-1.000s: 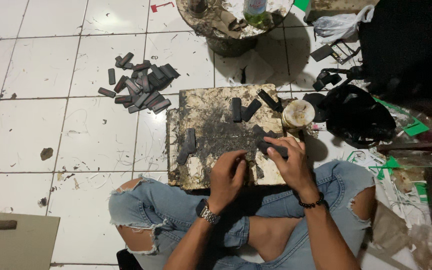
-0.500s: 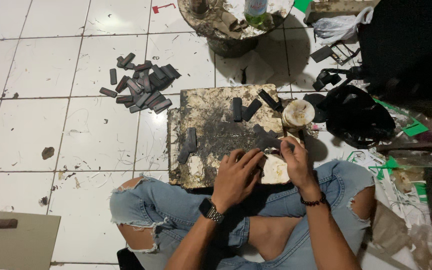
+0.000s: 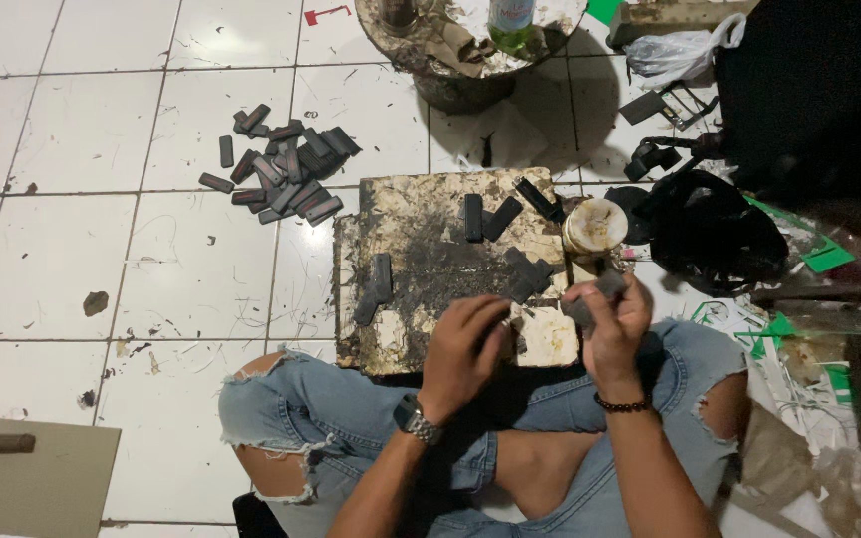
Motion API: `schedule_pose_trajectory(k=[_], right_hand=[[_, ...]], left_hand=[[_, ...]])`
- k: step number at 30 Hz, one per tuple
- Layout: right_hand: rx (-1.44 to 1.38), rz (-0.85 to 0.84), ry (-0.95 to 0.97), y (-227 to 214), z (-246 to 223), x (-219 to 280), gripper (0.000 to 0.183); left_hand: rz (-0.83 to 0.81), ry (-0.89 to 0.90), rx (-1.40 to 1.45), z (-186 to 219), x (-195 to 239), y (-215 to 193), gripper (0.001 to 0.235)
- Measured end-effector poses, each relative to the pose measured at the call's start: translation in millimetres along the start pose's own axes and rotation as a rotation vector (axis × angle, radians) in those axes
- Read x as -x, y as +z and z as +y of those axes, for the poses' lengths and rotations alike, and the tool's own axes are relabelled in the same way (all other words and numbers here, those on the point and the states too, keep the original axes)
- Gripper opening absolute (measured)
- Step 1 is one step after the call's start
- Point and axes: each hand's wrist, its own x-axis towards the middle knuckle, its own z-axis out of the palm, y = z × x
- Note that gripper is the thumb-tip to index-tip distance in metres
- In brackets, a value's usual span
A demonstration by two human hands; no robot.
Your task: The person sits on the floor and assembles small black rectangular components by hand. They pick up pieces, fit them together, and place the assembled units on a wooden board.
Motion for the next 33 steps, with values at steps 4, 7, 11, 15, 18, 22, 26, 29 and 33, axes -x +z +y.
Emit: schedule_pose_trajectory(k=[4,7,11,15,18,22,26,29,33], right_hand=[[-0.094,-0.078,0.135,13.3,11.1,13.9,0.030],[-0.040,-0.175,0.196,23.9,16.7,22.1,0.036],[0.088,-0.314,0.179,34.2,8.6,22.2,0.038],[0.070,-0.344,0.152,29.7,9.2,24.2,0.040],[0.054,-0.326,0.155,36.7,1.6,18.6,0.043],[0.203,-0.356,-0.025,62.1,-12.2,-11.7,0.044],[0.552,-0.430,-0.156,92.2,-15.3,-42.5,0.028],[0.771,-0.599,-0.029,97.0,7.6,-56.2,0.030],[0.830,-0.607,-0.046,97.1,14.1,-54.8,0.031]], left_hand=[[0.184,-0.158,0.237,-18.1,-20.0,-10.4,0.028],[0.153,-0.119,0.043,-46.6,-50.7,-14.2,0.031],[-0.063,0.071,-0.267,-85.9,-95.4,-8.0,0.050],[-0.137,0.114,-0.318,-107.5,-106.8,-0.7,0.035],[-0.128,0.117,-0.286,-106.9,-108.1,-4.9,0.022],[-0.028,-0.020,-0.180,-112.3,-107.4,-3.6,0.018],[0.007,-0.072,-0.232,-115.2,-107.6,0.9,0.019],[0.022,-0.188,-0.073,-112.4,-116.0,-2.4,0.022],[0.314,-0.381,0.125,-120.7,-126.2,-14.3,0.028]])
